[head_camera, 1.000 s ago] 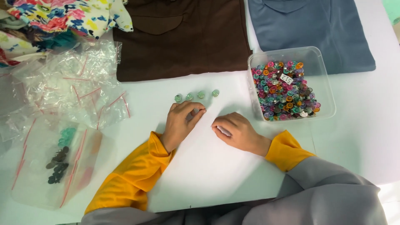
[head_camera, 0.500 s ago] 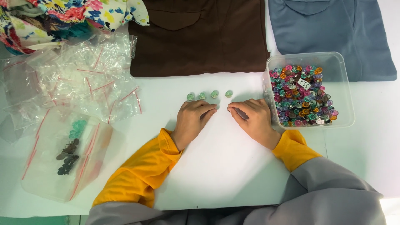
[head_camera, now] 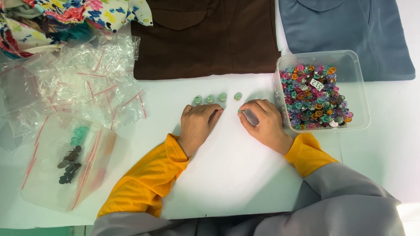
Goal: Sorting different colored buttons and placing them into small plastic zip-lock bags.
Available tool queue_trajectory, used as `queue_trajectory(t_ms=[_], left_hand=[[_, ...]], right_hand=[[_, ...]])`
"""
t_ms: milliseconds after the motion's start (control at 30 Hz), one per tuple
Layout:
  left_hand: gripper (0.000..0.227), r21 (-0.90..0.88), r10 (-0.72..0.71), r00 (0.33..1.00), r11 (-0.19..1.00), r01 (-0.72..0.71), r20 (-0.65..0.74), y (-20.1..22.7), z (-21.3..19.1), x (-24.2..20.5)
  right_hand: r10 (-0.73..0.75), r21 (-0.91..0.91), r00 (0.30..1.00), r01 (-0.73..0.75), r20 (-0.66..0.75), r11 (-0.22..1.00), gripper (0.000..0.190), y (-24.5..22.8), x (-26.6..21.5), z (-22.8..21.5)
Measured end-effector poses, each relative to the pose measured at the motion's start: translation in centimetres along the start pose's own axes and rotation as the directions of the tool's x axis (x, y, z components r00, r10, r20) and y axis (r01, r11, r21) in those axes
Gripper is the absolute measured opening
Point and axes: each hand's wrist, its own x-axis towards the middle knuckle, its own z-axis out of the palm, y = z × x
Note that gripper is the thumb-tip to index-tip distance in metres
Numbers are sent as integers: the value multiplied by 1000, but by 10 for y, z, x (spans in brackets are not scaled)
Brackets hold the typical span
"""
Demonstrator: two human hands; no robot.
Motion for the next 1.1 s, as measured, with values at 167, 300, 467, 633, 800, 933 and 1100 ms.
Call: queue_trajectory(t_ms=[167,300,467,633,800,933,1100], left_hand=[[15,1,27,1000,1000,-27,4,6,-8,4],[11,8,39,999,999,-39,-37,9,-11,7],[8,52,83,996,995,-81,-35,1,-3,1],[11,79,128,992,989,-126,-16,1,0,3],[12,113,132,991,985,-127,-37,3,3,6],[14,127,133,989,984,-123,-72,6,3,7],[16,128,116,990,986,-105,-83,7,3,6]], right_hand=[[-11,7,1000,11,-5,1000,15,0,0,-2],[-5,18,1000,5,4,1000,14,2,0,0],[4,39,1000,-4,17,999,11,-2,3,-3],[13,18,999,-14,33,1000,9,-3,4,-4],[14,-22,999,-13,48,1000,11,-3,5,-2],[3,-25,999,-2,38,1000,9,3,1,2],[10,-10,1000,-9,25,1000,11,3,1,3]])
